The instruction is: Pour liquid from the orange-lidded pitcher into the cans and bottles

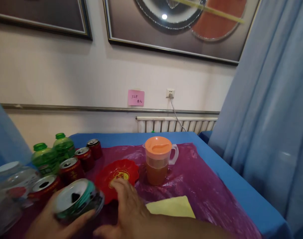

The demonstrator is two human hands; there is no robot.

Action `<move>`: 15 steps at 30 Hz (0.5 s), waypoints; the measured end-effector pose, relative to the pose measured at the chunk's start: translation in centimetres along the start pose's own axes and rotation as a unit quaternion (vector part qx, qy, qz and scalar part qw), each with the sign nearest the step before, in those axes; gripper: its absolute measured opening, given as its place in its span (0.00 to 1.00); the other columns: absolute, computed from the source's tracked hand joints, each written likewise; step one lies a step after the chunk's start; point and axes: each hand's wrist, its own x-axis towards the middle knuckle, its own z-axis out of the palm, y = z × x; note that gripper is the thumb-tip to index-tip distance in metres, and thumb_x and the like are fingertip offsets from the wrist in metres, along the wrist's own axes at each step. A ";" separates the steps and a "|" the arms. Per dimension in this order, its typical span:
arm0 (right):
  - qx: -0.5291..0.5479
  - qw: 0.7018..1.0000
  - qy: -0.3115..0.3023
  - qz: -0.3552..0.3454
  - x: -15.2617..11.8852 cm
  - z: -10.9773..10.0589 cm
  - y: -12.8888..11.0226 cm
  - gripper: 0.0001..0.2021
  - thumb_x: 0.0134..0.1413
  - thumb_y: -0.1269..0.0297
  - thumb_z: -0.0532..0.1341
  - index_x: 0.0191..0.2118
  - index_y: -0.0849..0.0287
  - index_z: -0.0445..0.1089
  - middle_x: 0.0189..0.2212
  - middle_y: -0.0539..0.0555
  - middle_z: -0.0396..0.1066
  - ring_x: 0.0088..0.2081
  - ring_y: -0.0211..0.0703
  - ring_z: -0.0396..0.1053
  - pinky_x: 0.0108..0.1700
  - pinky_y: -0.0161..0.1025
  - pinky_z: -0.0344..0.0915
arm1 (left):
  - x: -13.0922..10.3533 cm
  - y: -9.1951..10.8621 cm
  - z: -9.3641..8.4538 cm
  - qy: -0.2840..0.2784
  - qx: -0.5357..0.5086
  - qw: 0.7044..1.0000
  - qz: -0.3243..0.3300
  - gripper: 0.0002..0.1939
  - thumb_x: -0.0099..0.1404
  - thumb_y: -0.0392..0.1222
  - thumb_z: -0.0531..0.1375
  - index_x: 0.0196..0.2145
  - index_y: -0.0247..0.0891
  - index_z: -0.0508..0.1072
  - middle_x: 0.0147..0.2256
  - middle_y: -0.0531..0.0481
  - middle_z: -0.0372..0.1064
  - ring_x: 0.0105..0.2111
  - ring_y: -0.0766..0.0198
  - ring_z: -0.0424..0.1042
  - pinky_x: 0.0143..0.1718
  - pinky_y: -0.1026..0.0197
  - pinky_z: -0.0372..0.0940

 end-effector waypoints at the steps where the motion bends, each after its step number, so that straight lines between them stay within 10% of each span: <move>1: 0.009 1.000 0.016 0.007 0.9 0.5 -0.2 0.53 0.38 0.61 0.75 0.68 0.56 0.49 0.67 0.65 0.55 0.67 0.61 0.55 0.66 0.58 0.57 | 0.9 2.0 0.9 -0.020 -0.007 1.000 0.020 0.41 0.44 0.64 0.70 0.52 0.41 0.69 0.46 0.43 0.77 0.43 0.45 0.78 0.45 0.50 0.73; 6: 0.083 0.989 0.120 0.039 4.0 1.8 -0.1 0.40 0.44 0.71 0.66 0.64 0.56 0.51 0.58 0.61 0.67 0.58 0.53 0.68 0.59 0.52 0.66 | 3.4 7.5 4.0 -0.056 -0.048 0.995 0.060 0.36 0.49 0.63 0.67 0.49 0.36 0.70 0.46 0.40 0.76 0.45 0.45 0.76 0.48 0.46 0.72; 15: 0.144 0.980 0.100 0.091 4.1 -0.3 1.1 0.34 0.48 0.53 0.71 0.57 0.54 0.56 0.51 0.58 0.72 0.51 0.53 0.71 0.53 0.49 0.68 | 6.4 3.4 4.1 -0.288 -0.261 0.918 0.079 0.42 0.56 0.60 0.66 0.62 0.36 0.64 0.57 0.40 0.71 0.56 0.47 0.72 0.58 0.51 0.67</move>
